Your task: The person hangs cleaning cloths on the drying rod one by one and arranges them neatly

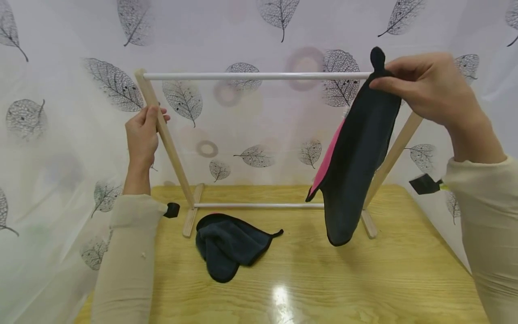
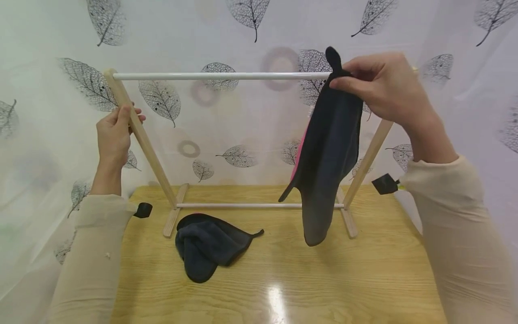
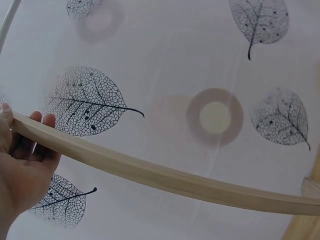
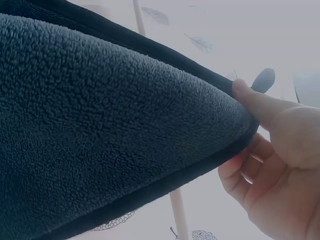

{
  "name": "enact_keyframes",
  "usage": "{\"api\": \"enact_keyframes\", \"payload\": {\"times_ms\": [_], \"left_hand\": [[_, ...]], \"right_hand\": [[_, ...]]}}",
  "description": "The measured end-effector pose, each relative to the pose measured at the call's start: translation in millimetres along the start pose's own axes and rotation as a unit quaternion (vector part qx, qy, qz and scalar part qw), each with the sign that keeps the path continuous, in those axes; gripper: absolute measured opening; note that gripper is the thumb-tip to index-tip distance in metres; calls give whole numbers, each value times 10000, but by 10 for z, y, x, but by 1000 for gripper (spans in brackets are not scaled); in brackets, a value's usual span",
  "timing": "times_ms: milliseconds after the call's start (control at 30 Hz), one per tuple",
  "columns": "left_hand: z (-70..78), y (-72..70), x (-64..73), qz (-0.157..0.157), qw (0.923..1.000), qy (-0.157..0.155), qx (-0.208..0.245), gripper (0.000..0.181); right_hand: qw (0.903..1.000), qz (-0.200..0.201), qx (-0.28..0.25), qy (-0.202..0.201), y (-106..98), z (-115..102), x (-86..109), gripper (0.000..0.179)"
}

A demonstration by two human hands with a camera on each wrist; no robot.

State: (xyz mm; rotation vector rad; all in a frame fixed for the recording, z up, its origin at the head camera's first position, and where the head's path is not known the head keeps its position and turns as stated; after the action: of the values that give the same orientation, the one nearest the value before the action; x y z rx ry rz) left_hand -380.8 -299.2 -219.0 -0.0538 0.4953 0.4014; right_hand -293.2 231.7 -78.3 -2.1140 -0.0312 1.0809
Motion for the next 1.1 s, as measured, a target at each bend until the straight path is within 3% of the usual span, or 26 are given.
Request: {"api": "enact_keyframes", "payload": {"times_ms": [333,700,1100], "left_hand": [[-10,-10,-9,25,10000,-64,49,44],[-15,-9,-15,-35,10000,-19,27,46],[5,13,6,-81,9999,-10,-80,46]], "right_hand": [[9950,190,-760,615,-93,229,-300,22],[9869,218,-1043,1211,-139,489,-605,31],[9802,68,-1433,1369,-2,807,-847,29]]}}
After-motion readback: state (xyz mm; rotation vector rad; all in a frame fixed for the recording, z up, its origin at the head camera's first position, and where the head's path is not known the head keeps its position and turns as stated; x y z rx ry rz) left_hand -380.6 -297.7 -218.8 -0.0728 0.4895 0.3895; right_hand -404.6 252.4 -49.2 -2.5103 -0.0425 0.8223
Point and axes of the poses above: each hand's wrist, its own x-axis away from the middle knuckle, its own y-axis out of the palm, z = x × y, the point moved 9 cm from there along -x, towards the middle knuckle, and after that the axes turned 5 degrees about -x, right-handed, at the moved point
